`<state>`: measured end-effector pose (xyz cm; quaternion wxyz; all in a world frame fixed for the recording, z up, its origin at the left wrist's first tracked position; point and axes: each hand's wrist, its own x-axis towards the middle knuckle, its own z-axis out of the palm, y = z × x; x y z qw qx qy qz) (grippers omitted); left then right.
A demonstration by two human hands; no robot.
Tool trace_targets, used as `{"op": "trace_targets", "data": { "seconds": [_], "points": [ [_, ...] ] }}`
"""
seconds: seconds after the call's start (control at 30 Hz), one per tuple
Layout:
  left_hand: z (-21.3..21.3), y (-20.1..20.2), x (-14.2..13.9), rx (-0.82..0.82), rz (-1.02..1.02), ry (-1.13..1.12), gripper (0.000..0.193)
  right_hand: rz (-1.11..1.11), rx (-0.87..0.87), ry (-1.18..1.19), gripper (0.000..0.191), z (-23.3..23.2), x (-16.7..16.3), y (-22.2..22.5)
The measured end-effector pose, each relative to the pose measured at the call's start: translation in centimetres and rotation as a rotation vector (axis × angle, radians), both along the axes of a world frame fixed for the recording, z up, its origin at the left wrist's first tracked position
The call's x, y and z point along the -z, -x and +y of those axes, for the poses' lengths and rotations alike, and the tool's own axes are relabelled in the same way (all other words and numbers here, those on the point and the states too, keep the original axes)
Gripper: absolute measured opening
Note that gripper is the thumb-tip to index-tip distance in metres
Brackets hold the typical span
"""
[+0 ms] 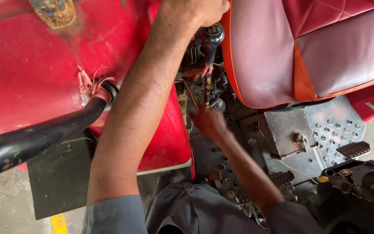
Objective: The person uses a wrench to tighten a bolt on the underside of a red tractor. They then move to the driver's seat area to adjust a lever and manipulate a wire near the steering column.
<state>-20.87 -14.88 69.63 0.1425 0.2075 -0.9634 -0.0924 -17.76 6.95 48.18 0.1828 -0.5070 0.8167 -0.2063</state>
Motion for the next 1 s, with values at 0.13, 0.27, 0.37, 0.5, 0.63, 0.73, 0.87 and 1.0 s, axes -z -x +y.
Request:
{"op": "trace_targets", "data": {
  "seconds": [0.13, 0.27, 0.37, 0.5, 0.63, 0.73, 0.87, 1.0],
  "points": [
    [2.5, -2.2, -4.7, 0.037, -0.366, -0.307, 0.049, -0.047, -0.005, -0.025, 0.043, -0.1, -1.0, -0.7],
    [4.2, -3.5, -7.8, -0.016, -0.592, -0.430, 0.049, 0.137, -0.055, -0.100, 0.043, 1.6, -3.7, 1.3],
    [4.7, -3.8, -8.0, -0.045, -0.577, -0.422, 0.045, 0.012, 0.085, 0.101, 0.053, 2.0, -4.3, 1.2],
    [4.8, -3.6, -6.5, -0.047, -0.559, -0.407, 0.040, 0.022, 0.079, -0.249, 0.055, 0.2, -3.2, -1.7],
    [4.6, -3.4, -5.1, -0.054, -0.550, -0.409, 0.036, 0.029, 0.046, -0.079, 0.050, 2.1, -4.0, -0.5],
    [4.2, -3.2, -5.4, -0.066, -0.524, -0.409, 0.032, 0.023, 0.155, 0.184, 0.051, 3.0, -5.2, 1.3],
    [3.8, -3.2, -7.3, -0.002, -0.484, -0.360, 0.030, 0.017, 0.220, -0.096, 0.051, 0.0, -4.1, -1.7],
    [4.4, -3.6, -8.2, -0.046, -0.523, -0.353, 0.030, -0.006, 0.151, -0.099, 0.053, 1.0, -2.9, -2.0]
  ]
}}
